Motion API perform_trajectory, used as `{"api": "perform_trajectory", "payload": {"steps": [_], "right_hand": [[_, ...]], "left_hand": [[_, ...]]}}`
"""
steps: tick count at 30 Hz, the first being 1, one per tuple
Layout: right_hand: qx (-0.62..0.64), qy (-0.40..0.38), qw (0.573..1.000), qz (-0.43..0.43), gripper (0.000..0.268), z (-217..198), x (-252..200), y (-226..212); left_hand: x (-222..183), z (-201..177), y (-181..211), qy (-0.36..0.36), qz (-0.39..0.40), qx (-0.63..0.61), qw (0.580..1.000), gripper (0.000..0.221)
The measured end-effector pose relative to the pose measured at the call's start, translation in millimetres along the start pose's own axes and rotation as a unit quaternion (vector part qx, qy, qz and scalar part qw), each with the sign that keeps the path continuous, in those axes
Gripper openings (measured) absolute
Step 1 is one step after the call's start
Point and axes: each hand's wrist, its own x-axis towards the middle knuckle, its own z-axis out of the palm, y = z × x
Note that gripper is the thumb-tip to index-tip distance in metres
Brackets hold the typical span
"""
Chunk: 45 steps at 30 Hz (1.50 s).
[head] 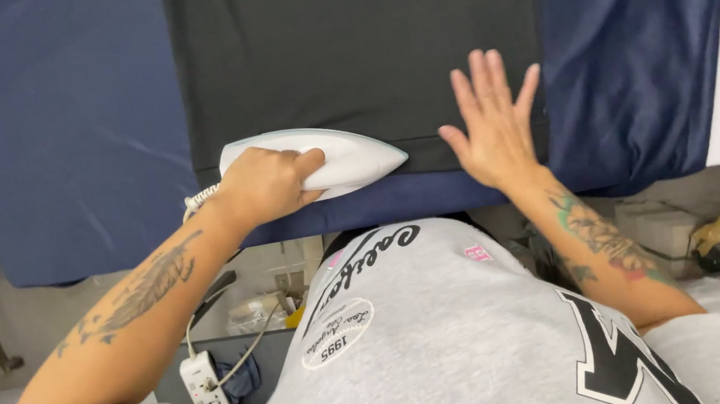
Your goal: The person is ironing a black t-shirt on a large blue ironing surface, smoothing out wrinkles and repositioning the garment.
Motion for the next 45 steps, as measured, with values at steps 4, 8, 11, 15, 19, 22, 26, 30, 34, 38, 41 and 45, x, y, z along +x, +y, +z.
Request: {"api": "perform_trajectory", "payload": {"steps": [4,8,11,15,19,22,26,30,34,38,41,45], "right_hand": [[0.038,-0.069,0.995,-0.056,0.075,15,14,-21],[0.024,-0.102,0.993,-0.055,0.077,14,15,-24],[0.011,-0.098,0.993,-0.067,0.081,14,15,-24],[0.010,-0.091,0.993,-0.081,0.083,18,13,-22],[0.003,-0.082,0.993,-0.080,0.082,9,14,-28],[-0.004,-0.069,0.995,-0.078,0.082,6,14,-31],[-0.015,-0.049,0.996,-0.077,0.082,6,13,-31],[-0.030,-0.062,0.995,-0.075,0.081,3,13,-32],[-0.024,-0.063,0.995,-0.074,0.082,3,17,-32],[-0.019,-0.076,0.995,-0.064,0.080,4,15,-33],[-0.015,-0.067,0.995,-0.066,0.080,4,16,-34],[-0.022,-0.062,0.995,-0.071,0.080,4,17,-33]], "left_hand": [[-40,15,-52,0.008,-0.075,0.024,0.997,0.039],[-84,4,-97,-0.046,-0.262,0.006,0.964,0.045],[-80,17,-107,0.010,-0.416,-0.134,0.899,0.046],[-48,-13,-91,0.006,-0.386,-0.124,0.914,0.047],[-17,-7,-127,0.049,-0.388,-0.074,0.917,0.047],[-14,-18,-138,0.056,-0.446,-0.135,0.883,0.048],[-17,-20,-139,0.050,-0.478,-0.170,0.860,0.049],[34,-24,-176,0.082,-0.458,-0.131,0.875,0.051],[84,-30,-237,0.146,-0.464,-0.110,0.867,0.049],[90,-25,-252,0.152,-0.519,-0.167,0.824,0.050],[71,-37,-221,0.119,-0.541,-0.235,0.798,0.041],[98,-31,-246,0.133,-0.562,-0.232,0.783,0.046]]}}
